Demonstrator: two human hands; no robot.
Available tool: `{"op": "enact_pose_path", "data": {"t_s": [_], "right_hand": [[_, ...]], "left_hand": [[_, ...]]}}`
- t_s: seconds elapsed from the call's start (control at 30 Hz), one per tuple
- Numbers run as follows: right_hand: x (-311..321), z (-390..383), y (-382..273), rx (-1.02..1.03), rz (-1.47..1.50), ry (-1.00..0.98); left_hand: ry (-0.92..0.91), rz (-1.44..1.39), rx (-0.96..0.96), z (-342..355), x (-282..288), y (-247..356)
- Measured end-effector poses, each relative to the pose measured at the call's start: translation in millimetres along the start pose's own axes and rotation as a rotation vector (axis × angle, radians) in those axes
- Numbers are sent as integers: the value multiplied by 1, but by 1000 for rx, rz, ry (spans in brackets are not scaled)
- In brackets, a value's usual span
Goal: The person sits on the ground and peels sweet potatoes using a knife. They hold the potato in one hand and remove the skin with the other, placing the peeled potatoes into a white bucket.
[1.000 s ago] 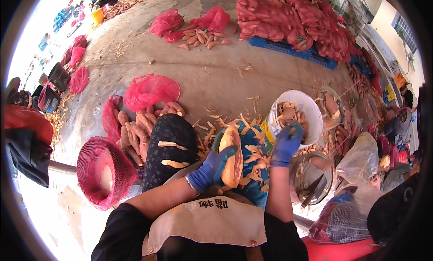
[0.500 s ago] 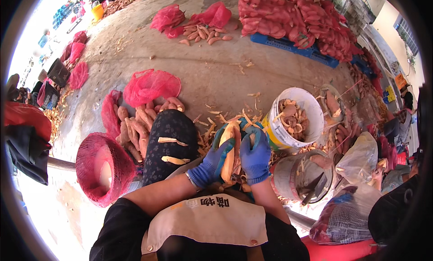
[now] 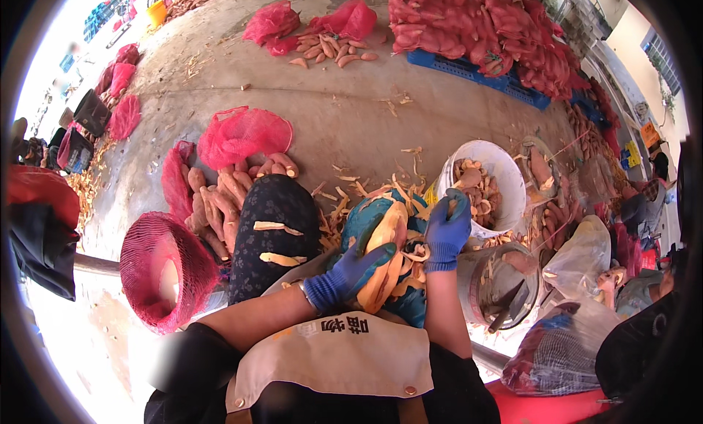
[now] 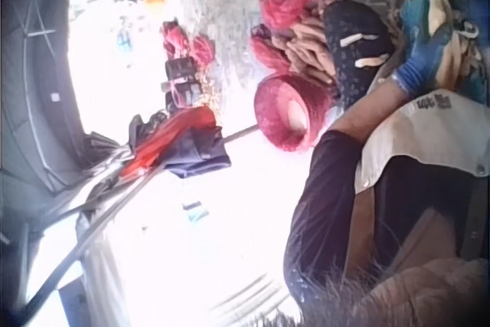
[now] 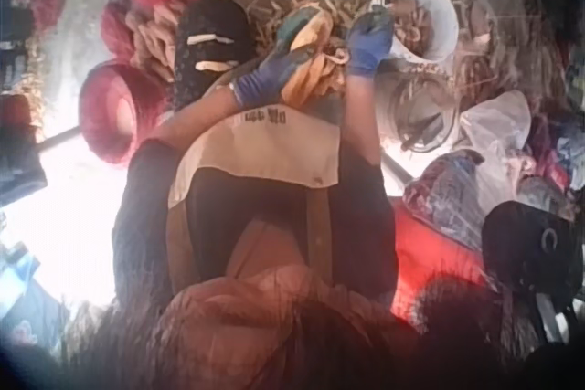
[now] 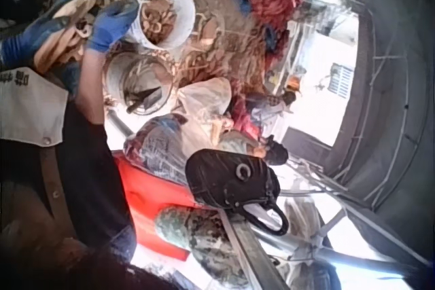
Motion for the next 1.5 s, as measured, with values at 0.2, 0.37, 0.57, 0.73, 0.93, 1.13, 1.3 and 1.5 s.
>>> {"op": "enact_pose_path", "data": {"t_s": [0.2, 0.37, 0.57, 0.73, 0.93, 1.13, 1.3, 1.5], "right_hand": [[20, 28, 77, -35, -17, 142], [11, -16, -21, -11, 314, -254], [1, -23, -64, 210, -4, -206], [-13, 26, -10, 116, -120, 89], [4, 36, 7, -10, 98, -21], [-14, -7, -49, 257, -33, -206], [-13, 43, -34, 337, -302, 130], [6, 56, -28, 182, -70, 50]], "left_hand": [[-79, 78, -209, -8, -15, 10], [-254, -440, 80, 33, 21, -46], [6, 132, -135, 6, 4, -10], [-24, 94, -34, 9, 13, -19], [-67, 144, -81, 12, 19, -23], [-22, 176, -85, 20, 24, -39], [-3, 295, -138, 7, 9, -21], [57, 261, -148, 1, 11, -11]]}}
Point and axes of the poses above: each hand's wrist, its own z-axis towards the middle knuckle, its own x-axis out of the back of the hand, y = z × x, the point moved 7 cm from there along z, towards the middle knuckle, and after that the axes turned 8 degrees about x, right-handed, at the moved point
